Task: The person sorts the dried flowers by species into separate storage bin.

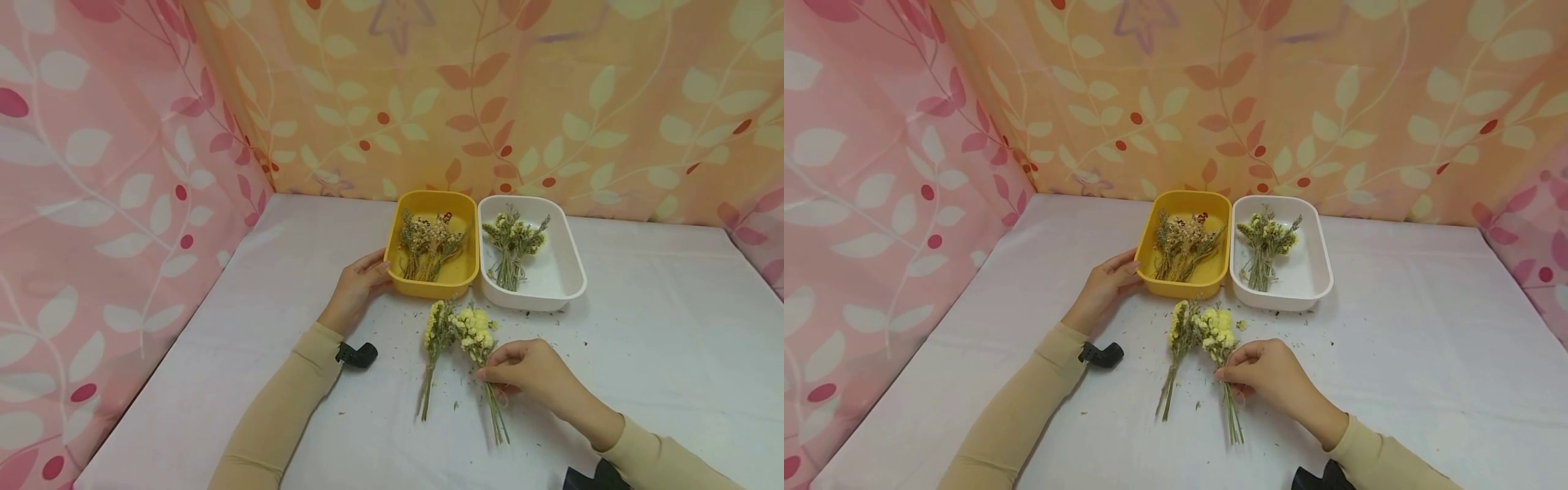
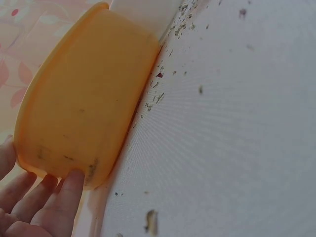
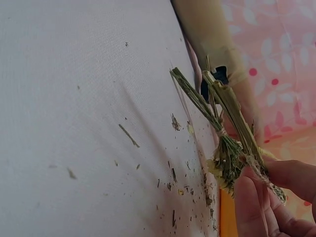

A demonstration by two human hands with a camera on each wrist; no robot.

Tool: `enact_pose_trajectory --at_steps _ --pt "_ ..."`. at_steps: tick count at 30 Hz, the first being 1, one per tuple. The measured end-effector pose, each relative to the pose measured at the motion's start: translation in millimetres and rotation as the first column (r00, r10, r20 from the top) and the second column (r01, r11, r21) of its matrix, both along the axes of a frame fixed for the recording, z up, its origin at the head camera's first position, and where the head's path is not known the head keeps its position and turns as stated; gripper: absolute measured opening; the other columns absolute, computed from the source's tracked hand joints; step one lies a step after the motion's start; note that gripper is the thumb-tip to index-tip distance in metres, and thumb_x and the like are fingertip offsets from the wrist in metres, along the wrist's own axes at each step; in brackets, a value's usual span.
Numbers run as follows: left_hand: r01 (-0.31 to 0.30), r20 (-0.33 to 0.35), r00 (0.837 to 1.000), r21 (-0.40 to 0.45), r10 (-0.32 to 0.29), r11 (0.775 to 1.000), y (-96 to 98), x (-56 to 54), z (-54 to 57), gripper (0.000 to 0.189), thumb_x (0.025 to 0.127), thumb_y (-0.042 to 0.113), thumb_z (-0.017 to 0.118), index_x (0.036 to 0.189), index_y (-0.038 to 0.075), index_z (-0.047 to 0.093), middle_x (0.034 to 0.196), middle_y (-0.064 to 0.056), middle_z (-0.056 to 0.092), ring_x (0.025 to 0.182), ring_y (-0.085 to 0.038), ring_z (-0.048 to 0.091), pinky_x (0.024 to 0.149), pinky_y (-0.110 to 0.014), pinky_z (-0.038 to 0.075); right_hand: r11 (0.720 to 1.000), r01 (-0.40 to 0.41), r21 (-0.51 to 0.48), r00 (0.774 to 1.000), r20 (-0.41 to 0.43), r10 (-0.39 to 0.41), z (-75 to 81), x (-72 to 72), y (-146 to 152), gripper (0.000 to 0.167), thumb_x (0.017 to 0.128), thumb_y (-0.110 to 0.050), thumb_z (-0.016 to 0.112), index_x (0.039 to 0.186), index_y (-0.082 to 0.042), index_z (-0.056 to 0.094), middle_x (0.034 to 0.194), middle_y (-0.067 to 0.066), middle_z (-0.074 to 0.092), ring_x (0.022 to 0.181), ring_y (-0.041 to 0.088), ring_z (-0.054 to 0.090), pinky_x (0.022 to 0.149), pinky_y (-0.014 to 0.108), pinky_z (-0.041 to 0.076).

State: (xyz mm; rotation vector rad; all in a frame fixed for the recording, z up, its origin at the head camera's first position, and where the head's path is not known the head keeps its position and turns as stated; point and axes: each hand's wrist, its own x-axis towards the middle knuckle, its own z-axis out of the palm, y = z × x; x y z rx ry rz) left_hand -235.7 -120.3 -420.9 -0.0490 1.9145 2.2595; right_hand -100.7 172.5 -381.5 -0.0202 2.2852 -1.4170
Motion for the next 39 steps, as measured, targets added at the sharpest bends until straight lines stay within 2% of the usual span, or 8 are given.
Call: enact_pose_trajectory --at_steps 4,11,27,31,35,39 --pt "0.001 0.002 1.000 -0.006 -0.001 1.000 0.3 0.3 0.5 0.050 0.100 0.017 0.061 0.148 0.009 0.047 0.152 -0.010 0.049 0.134 -0.026 0.054 0.105 -0.034 0.054 1.000 0.001 -0.017 1.000 -0.002 -0.001 0.4 -0.3 0.2 0.028 0.082 -0.028 0.082 0.088 -0.002 0.072 0.061 0.001 0.067 0.060 0.018 0.064 0.063 0.031 0.061" --pt "0.006 0.002 1.000 -0.024 -0.006 1.000 0.1 1.2 2.8 0.050 0.100 0.018 0.060 0.148 0.010 0.048 0.150 -0.009 0.052 0.133 -0.024 0.056 0.105 -0.034 0.054 0.999 -0.043 0.011 0.994 -0.099 0.044 -3.2 0.2 -3.0 0.025 0.082 -0.023 0.081 0.083 0.000 0.072 0.059 0.002 0.066 0.056 0.015 0.060 0.053 0.028 0.055" --pt "0.015 -0.006 1.000 -0.003 -0.015 1.000 -0.6 1.0 1.9 0.050 0.100 0.019 0.061 0.148 0.010 0.047 0.151 -0.010 0.050 0.134 -0.025 0.054 0.106 -0.034 0.053 0.996 -0.080 0.023 0.994 -0.078 0.082 -12.7 -2.1 -11.2 0.022 0.081 -0.019 0.081 0.076 -0.002 0.069 0.057 0.002 0.065 0.055 0.015 0.060 0.052 0.027 0.054" --pt "0.020 -0.012 1.000 0.001 -0.020 1.000 -0.8 1.2 1.7 0.051 0.100 0.018 0.060 0.148 0.010 0.047 0.151 -0.011 0.050 0.134 -0.026 0.054 0.107 -0.035 0.053 0.996 -0.087 0.034 0.991 -0.097 0.090 -14.2 -2.5 -12.2 0.022 0.081 -0.021 0.081 0.075 -0.002 0.070 0.056 0.002 0.064 0.054 0.015 0.058 0.051 0.025 0.051" --pt "0.031 -0.016 0.999 0.010 -0.030 0.999 -1.0 1.4 1.2 0.052 0.100 0.018 0.060 0.149 0.009 0.046 0.152 -0.012 0.049 0.135 -0.027 0.053 0.107 -0.036 0.053 0.997 -0.065 0.042 0.989 -0.130 0.070 -11.6 -3.8 -12.3 0.022 0.082 -0.023 0.081 0.078 -0.003 0.071 0.058 0.002 0.066 0.054 0.016 0.060 0.051 0.025 0.051" --pt "0.037 -0.021 0.999 0.012 -0.037 0.999 -2.0 1.2 0.4 0.051 0.101 0.017 0.059 0.149 0.009 0.045 0.152 -0.012 0.048 0.136 -0.027 0.053 0.107 -0.035 0.052 0.999 -0.040 0.000 0.993 -0.112 0.040 -7.0 -5.4 -12.1 0.024 0.082 -0.023 0.081 0.081 -0.001 0.071 0.061 0.003 0.068 0.055 0.017 0.061 0.051 0.028 0.054"
